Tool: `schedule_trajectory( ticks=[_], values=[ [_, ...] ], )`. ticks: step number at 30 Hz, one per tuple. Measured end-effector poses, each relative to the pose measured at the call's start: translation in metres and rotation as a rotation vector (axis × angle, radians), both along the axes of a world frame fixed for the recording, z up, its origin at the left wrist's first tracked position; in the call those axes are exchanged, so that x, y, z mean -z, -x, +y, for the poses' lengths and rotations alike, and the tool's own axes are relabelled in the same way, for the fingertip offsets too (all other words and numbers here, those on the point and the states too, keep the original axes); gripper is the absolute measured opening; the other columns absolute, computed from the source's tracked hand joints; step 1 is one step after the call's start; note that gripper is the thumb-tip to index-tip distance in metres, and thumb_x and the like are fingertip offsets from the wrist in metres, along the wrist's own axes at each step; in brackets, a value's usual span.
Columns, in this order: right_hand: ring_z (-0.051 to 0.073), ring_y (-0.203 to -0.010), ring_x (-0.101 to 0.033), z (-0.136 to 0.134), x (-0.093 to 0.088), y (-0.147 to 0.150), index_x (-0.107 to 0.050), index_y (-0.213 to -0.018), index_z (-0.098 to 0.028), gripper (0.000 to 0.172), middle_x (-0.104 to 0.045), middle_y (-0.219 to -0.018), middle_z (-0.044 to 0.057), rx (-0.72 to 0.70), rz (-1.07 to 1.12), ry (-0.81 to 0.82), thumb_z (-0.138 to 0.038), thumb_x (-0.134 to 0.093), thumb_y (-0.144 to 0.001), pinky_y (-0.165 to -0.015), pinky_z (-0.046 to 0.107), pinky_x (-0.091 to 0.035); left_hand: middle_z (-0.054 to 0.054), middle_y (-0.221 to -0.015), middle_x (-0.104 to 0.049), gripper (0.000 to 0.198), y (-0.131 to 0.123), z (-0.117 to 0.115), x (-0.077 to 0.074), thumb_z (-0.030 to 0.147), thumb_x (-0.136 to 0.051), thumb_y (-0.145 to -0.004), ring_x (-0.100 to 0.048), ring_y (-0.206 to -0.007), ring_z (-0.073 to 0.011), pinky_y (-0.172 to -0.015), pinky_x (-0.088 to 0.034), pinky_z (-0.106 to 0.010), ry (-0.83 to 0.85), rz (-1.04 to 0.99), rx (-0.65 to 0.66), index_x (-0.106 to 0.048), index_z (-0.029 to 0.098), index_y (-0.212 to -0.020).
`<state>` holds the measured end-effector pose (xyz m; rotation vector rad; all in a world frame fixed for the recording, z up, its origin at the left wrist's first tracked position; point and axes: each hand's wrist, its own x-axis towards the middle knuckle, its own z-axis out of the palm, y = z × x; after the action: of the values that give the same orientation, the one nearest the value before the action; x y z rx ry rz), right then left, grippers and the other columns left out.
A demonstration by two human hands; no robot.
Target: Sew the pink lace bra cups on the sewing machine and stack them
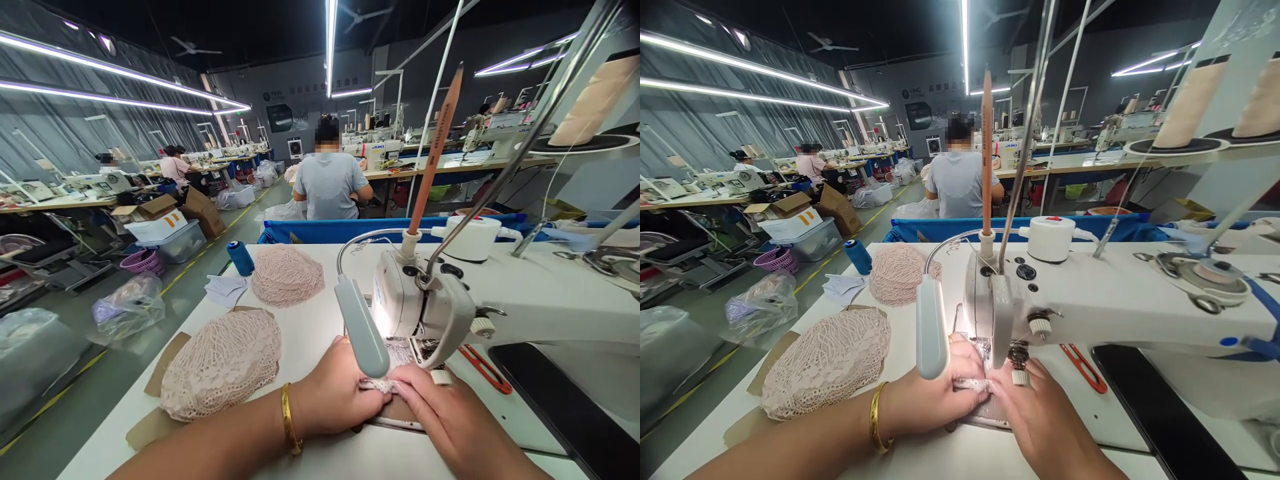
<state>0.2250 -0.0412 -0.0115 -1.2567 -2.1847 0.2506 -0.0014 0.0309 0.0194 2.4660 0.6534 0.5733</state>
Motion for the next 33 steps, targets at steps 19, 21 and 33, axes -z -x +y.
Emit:
schedule_trajectory(
  ticks=[19, 21, 33],
  values=[
    [0.021, -0.085, -0.075, -0.001, 0.000, -0.017, -0.073, -0.106, -0.029, 0.031, -0.080, -0.109, 0.003, -0.153, -0.264, -0.170, -0.009, -0.058, -0.087, -0.077, 0.030, -0.061, -0.001, -0.107, -0.077, 0.012, 0.016, -0.017, 0.007, 0.015, -0.065, -0.100, -0.069, -0.094, -0.0169, -0.085, -0.048, -0.033, -0.402, 0.137, 0.049, -0.068, 0.020, -0.089],
    [0.022, -0.085, -0.076, -0.001, 0.003, -0.017, -0.073, -0.110, -0.029, 0.033, -0.080, -0.111, 0.004, -0.116, -0.266, -0.187, -0.010, -0.057, -0.088, -0.077, 0.032, -0.062, -0.002, -0.109, -0.076, 0.012, 0.016, -0.015, 0.009, 0.016, -0.065, -0.100, -0.069, -0.096, -0.0178, -0.085, -0.047, -0.033, -0.407, 0.146, 0.027, -0.067, 0.020, -0.089],
    [0.026, -0.087, -0.080, 0.001, 0.008, -0.019, -0.070, -0.130, -0.023, 0.044, -0.083, -0.111, 0.010, -0.061, -0.408, -0.342, -0.011, -0.054, -0.090, -0.073, 0.035, -0.069, -0.004, -0.107, -0.075, 0.015, 0.015, -0.005, 0.011, 0.016, -0.059, -0.105, -0.066, -0.097, -0.0198, -0.086, -0.046, -0.034, -0.481, 0.080, 0.010, -0.066, 0.019, -0.091]
  ],
)
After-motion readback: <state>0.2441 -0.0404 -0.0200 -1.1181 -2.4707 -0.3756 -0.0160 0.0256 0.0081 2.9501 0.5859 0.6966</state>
